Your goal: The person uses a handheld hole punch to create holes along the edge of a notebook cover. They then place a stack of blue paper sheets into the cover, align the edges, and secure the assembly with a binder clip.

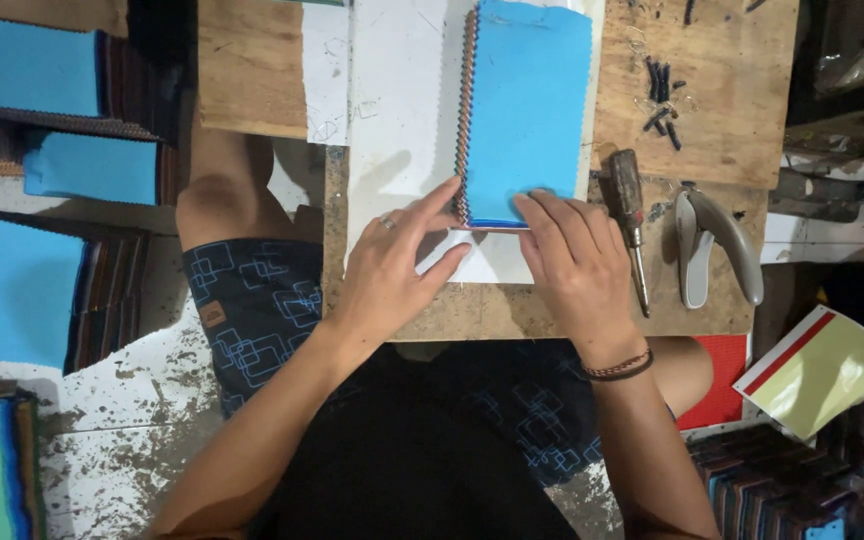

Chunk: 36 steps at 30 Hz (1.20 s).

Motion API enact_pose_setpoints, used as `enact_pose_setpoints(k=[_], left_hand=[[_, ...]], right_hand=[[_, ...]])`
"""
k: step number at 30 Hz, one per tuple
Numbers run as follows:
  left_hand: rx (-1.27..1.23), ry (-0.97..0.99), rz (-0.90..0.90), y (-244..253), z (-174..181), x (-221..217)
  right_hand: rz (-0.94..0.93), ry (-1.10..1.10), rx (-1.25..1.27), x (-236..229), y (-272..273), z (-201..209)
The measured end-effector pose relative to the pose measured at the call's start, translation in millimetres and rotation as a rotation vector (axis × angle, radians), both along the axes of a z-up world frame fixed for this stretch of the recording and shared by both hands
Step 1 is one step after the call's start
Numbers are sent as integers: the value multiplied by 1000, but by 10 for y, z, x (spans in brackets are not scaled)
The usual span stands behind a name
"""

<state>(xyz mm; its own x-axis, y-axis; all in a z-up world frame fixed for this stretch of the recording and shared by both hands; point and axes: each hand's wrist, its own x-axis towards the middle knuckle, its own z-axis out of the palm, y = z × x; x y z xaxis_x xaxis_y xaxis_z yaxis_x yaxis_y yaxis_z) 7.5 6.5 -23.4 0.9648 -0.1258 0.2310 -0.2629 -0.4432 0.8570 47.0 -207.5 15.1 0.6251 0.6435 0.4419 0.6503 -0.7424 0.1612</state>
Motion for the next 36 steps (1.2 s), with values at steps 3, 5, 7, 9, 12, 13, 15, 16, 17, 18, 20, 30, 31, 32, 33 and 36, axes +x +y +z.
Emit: enact_pose_setpoints(k=[3,5,7,9,12,13,15,16,17,18,20,30,31,32,33,36], left_hand=[[-42,-26,47,-34,-22,36],[13,-107,75,-58,-69,76],[29,-157,97,-82,-194,91],[44,-207,114,-102,-224,99],[-11,-209,103,-109,-140,108],[-38,-184,109,-110,-123,111],[-65,-157,102,-104,-54,115],[-66,-130,110,-96,-1,114],[-64,-103,121,-82,53,114],[-61,-102,110,-92,51,108],[-42,-88,97,-90,53,102],[-44,-25,164,-139,289,94],[-49,-24,169,-144,284,97],[-55,-23,174,-146,278,102],[-54,-25,173,-148,277,104],[-70,-24,171,-143,266,111]], right_hand=[[30,53,46,15,-19,68],[98,440,383,48,-70,158],[39,474,490,48,-207,210],[-24,503,600,25,-349,201],[-120,696,792,-51,-459,85],[-138,786,886,-84,-430,35],[-166,871,988,-125,-381,9],[-181,839,974,-135,-362,33],[-194,809,960,-139,-337,54],[-203,806,967,-158,-342,42],[-194,757,928,-163,-331,21],[-149,417,765,-113,-277,-128],[-154,409,754,-111,-272,-123],[-159,402,743,-107,-264,-118],[-159,400,744,-108,-265,-114],[-157,402,752,-105,-262,-95]])
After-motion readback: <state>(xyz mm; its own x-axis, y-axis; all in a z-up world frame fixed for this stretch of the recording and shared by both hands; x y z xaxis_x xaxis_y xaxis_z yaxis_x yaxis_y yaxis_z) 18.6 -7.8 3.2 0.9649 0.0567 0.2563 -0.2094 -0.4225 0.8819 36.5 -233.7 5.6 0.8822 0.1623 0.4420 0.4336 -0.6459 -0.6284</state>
